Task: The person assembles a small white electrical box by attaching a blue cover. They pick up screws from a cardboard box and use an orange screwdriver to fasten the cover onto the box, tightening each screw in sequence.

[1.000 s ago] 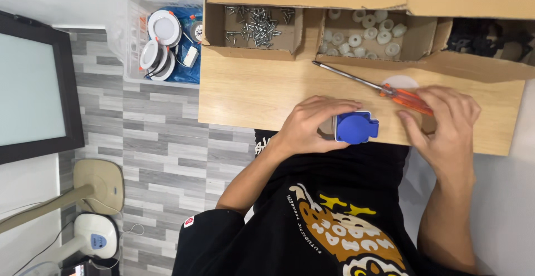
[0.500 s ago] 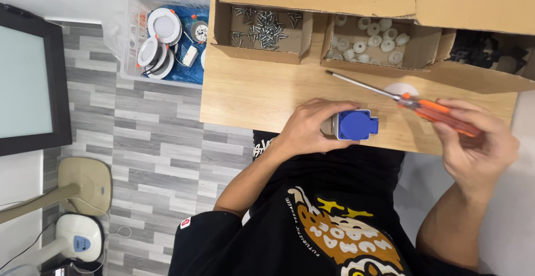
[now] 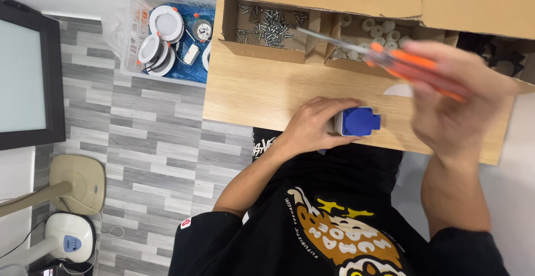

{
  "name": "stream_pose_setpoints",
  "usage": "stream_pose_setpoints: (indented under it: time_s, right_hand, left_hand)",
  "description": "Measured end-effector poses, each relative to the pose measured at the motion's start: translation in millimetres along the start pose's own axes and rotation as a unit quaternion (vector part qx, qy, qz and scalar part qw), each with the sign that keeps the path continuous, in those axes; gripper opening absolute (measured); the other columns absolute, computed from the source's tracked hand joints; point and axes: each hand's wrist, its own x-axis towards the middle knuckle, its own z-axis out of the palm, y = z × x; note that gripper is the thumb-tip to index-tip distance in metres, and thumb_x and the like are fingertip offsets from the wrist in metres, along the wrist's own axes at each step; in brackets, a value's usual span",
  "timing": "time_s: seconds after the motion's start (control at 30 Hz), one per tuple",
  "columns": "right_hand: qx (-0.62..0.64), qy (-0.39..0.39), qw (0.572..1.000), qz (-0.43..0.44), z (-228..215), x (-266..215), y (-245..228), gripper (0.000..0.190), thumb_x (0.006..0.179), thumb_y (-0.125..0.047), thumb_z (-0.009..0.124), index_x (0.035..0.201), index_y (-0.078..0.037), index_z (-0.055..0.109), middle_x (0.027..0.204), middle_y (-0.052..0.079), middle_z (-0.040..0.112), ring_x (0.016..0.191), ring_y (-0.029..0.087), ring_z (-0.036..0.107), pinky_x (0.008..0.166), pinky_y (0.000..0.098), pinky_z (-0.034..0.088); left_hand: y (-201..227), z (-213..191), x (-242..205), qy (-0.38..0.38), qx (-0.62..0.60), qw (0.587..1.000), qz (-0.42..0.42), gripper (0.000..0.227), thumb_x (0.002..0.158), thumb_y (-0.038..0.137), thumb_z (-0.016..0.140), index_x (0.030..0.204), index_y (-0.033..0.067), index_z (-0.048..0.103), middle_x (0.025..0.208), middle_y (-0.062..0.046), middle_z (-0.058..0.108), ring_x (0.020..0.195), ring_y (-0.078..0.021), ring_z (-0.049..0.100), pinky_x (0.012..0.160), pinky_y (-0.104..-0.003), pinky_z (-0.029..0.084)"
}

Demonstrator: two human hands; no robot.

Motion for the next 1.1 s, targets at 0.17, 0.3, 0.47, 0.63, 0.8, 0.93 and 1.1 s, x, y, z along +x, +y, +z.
stream_pose_setpoints:
  time_s: [0.17,0.3,0.47,0.63,0.8,0.93,1.1]
  right_hand:
    - [-0.057,-0.089,0.994,-0.032,34.4,36.7,6.0,0.021,0.120,0.015,0.070,0.138,0.019,0.060,0.140,0.039,0.071,0.131,0.052,0.073,0.105,0.0492,0.065]
    - [-0.044,-0.114,0.992,-0.044,51.2,49.6,17.0,0.021,0.122,0.011,0.065,0.139,0.015,0.053,0.141,0.040,0.068,0.133,0.053,0.071,0.114,0.0521,0.061]
    - [-0.090,-0.131,0.986,-0.050,61.4,57.2,20.2,0.021,0.124,0.007,0.066,0.140,0.015,0.055,0.140,0.032,0.070,0.128,0.045,0.074,0.108,0.0470,0.063]
    - [-0.105,-0.138,0.983,-0.062,61.5,59.4,19.6,0.022,0.123,0.008,0.067,0.140,0.017,0.057,0.138,0.033,0.070,0.125,0.045,0.074,0.108,0.0486,0.064]
    - [-0.093,-0.137,0.985,-0.052,57.1,56.2,14.4,0.019,0.123,0.008,0.066,0.138,0.017,0.057,0.139,0.034,0.069,0.126,0.046,0.073,0.110,0.0499,0.062]
    - [-0.069,-0.076,0.992,-0.067,43.5,41.5,14.9,0.022,0.123,0.010,0.066,0.139,0.017,0.053,0.136,0.039,0.070,0.127,0.053,0.074,0.107,0.0518,0.063]
    - [-0.036,0.038,0.998,-0.027,33.0,18.0,1.1,0.018,0.127,-0.001,0.055,0.137,0.008,0.043,0.129,0.042,0.064,0.117,0.060,0.077,0.096,0.0565,0.067]
  left_hand:
    - [1.0,-1.4,0.3,0.001,0.020,1.000,-0.001,0.064,0.091,0.046,0.093,0.141,0.0159,0.065,0.138,0.002,0.078,0.119,-0.0244,0.081,0.111,-0.044,0.058]
    - [0.5,-1.8,0.3,-0.002,0.026,1.000,-0.012,0.065,0.090,0.048,0.092,0.141,0.0179,0.066,0.134,0.004,0.079,0.118,-0.0218,0.080,0.113,-0.042,0.055]
    - [-1.5,-1.4,-0.4,-0.009,0.028,0.999,-0.017,0.068,0.089,0.049,0.092,0.142,0.0183,0.065,0.133,0.003,0.080,0.118,-0.0216,0.080,0.112,-0.042,0.054]
    - [1.3,-4.2,1.3,-0.016,0.025,0.999,-0.022,0.067,0.089,0.048,0.091,0.142,0.0182,0.065,0.133,0.003,0.080,0.121,-0.0222,0.079,0.112,-0.041,0.053]
    - [0.9,-3.5,1.6,-0.013,0.026,0.999,-0.016,0.066,0.089,0.048,0.092,0.142,0.0180,0.065,0.132,0.002,0.080,0.121,-0.0234,0.079,0.112,-0.042,0.054]
    - [1.6,-3.3,1.5,-0.017,0.033,0.999,-0.018,0.067,0.089,0.051,0.091,0.142,0.0188,0.065,0.134,0.002,0.079,0.121,-0.0248,0.079,0.112,-0.042,0.054]
    - [2.5,-2.6,1.5,-0.028,0.036,0.999,-0.025,0.069,0.089,0.053,0.089,0.142,0.0190,0.063,0.136,-0.001,0.078,0.125,-0.0265,0.077,0.111,-0.044,0.055]
